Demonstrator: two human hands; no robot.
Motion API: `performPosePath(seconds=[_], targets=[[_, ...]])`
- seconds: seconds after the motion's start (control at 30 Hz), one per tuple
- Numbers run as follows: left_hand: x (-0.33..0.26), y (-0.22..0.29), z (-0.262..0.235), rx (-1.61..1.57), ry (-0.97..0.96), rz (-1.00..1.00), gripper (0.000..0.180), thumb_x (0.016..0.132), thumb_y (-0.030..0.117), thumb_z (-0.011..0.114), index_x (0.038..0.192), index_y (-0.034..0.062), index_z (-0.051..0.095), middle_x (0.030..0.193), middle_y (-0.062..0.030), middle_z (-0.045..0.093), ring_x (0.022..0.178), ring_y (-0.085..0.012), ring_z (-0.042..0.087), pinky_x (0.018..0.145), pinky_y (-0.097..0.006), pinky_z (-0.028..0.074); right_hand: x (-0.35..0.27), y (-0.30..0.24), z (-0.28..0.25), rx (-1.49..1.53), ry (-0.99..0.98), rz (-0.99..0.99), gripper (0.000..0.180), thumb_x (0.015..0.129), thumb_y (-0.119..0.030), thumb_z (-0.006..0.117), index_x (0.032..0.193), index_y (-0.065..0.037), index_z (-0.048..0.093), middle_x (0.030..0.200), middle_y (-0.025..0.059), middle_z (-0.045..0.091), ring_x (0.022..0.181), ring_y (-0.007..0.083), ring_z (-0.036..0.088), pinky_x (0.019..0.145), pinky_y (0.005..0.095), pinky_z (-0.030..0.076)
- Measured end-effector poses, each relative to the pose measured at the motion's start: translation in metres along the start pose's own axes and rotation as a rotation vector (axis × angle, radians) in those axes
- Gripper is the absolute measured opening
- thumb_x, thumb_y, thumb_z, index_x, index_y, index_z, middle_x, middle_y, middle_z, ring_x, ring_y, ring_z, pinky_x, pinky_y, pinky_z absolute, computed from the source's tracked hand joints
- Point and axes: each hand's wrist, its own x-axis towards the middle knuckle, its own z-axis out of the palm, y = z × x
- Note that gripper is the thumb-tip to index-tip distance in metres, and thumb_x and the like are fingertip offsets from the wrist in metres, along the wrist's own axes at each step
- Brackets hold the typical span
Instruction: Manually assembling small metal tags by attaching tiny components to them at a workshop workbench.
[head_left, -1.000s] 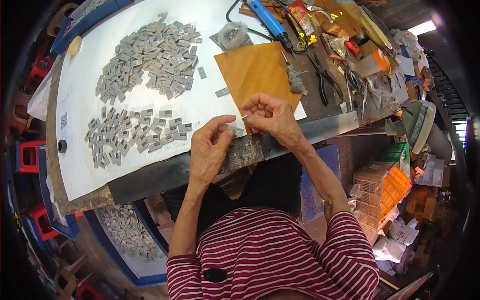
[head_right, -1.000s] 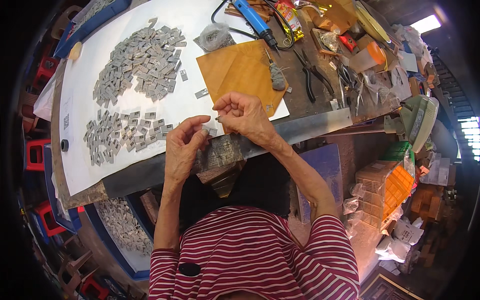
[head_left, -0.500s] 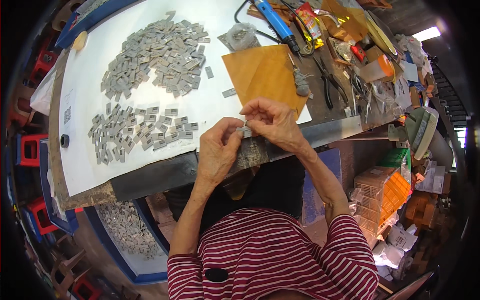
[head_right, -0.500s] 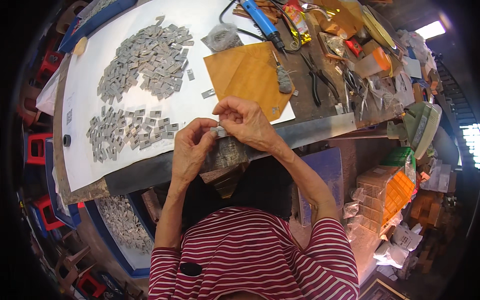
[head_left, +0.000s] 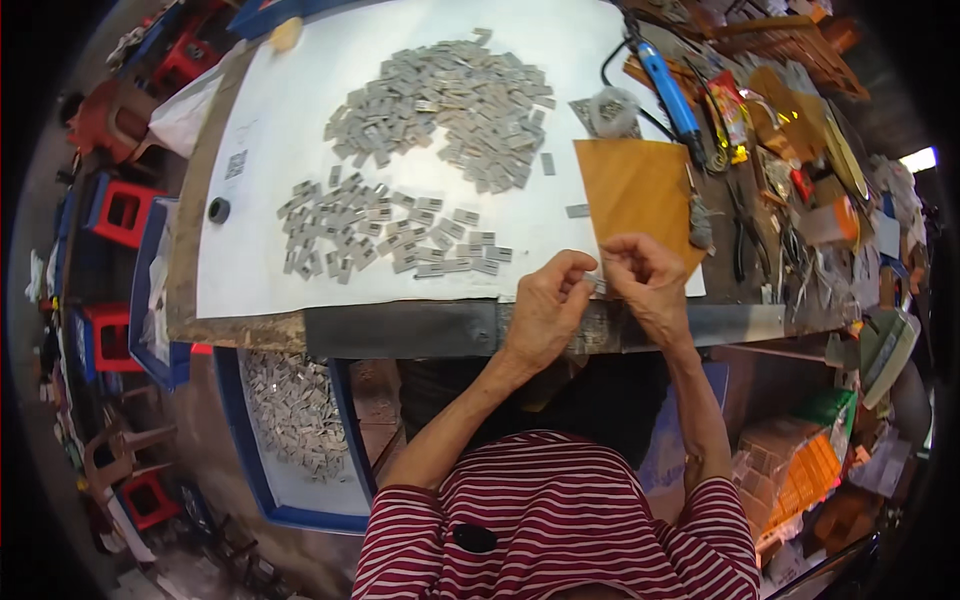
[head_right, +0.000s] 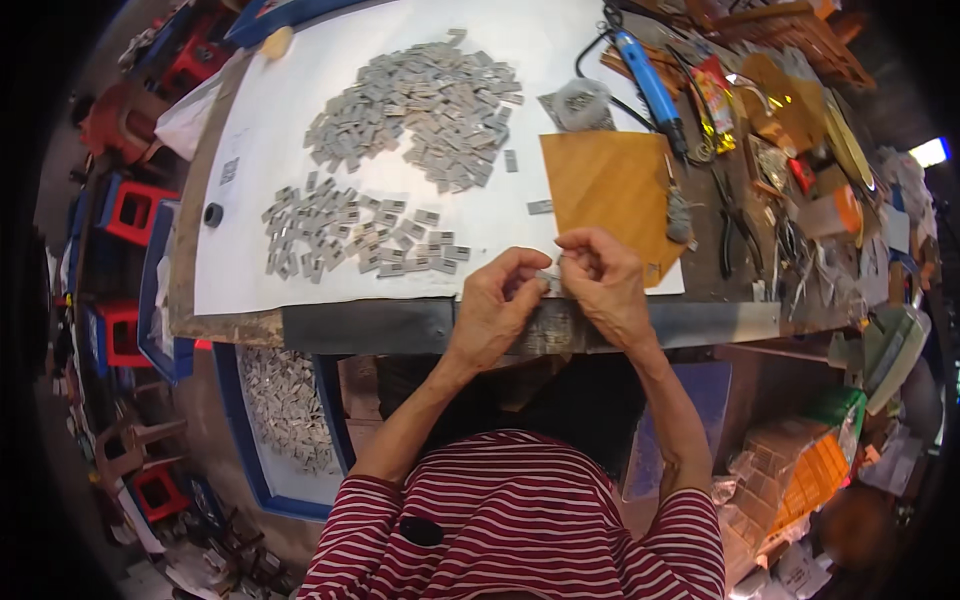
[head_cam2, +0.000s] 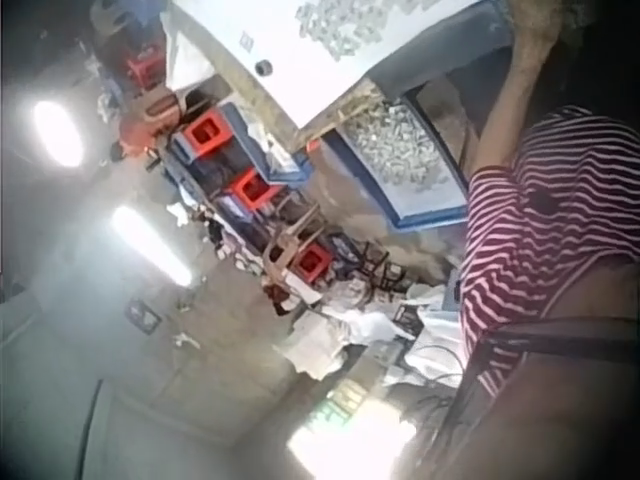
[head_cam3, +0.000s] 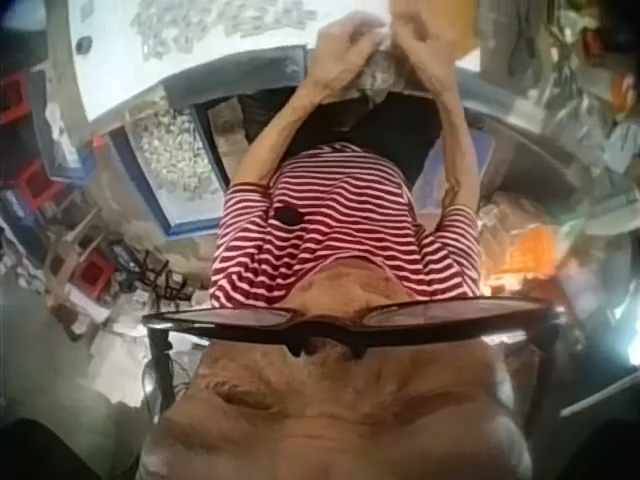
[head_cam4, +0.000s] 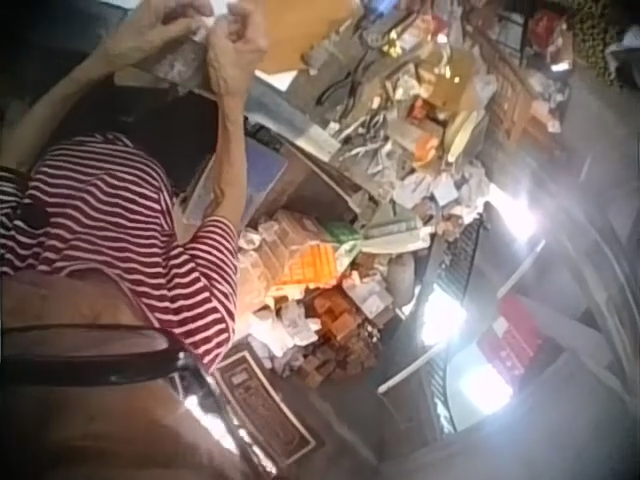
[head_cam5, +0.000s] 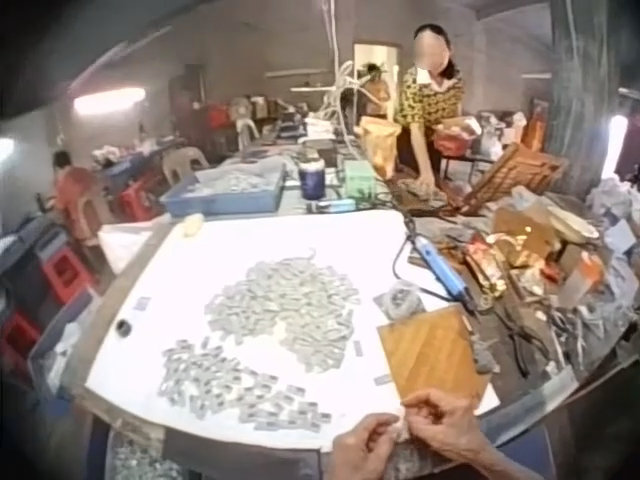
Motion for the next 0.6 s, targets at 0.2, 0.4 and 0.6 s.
performPosePath(seconds=[0.2, 0.4, 0.6], targets=[[-0.002, 0.001, -0.003, -0.155, 0.0, -0.025, 0.016, 0.083, 0.005, 0.056, 0.097, -0.0023, 0.056, 0.072, -0.0029, 0.057, 0.059, -0.0052, 0.051, 0.052, -0.019, 0.043, 0.007, -0.002, -0.013, 0.135, -0.063, 0.085, 0.007, 0.08, -0.005, 0.059, 0.086, -0.001, 0.059, 0.064, -0.0055, 0.05, 0.055, 0.0005, 0.043, 0.049, 0.0151, 0.034], [-0.003, 0.001, -0.01, -0.219, 0.014, -0.034, 0.017, 0.083, 0.006, 0.056, 0.098, -0.0005, 0.056, 0.075, -0.0023, 0.058, 0.062, -0.0058, 0.053, 0.054, -0.019, 0.044, 0.011, -0.008, -0.016, 0.22, -0.151, 0.198, 0.007, 0.083, -0.007, 0.055, 0.086, -0.002, 0.056, 0.063, -0.0014, 0.053, 0.052, 0.0032, 0.045, 0.044, 0.0164, 0.033], [-0.001, 0.005, -0.019, -0.232, 0.017, -0.035, 0.017, 0.086, 0.005, 0.055, 0.101, -0.0038, 0.055, 0.076, -0.0049, 0.061, 0.065, -0.0064, 0.055, 0.058, -0.018, 0.045, 0.012, -0.005, -0.01, 0.309, -0.158, 0.152, 0.012, 0.08, -0.004, 0.059, 0.091, 0.0, 0.06, 0.066, -0.0014, 0.055, 0.054, 0.0029, 0.047, 0.046, 0.0166, 0.035]])
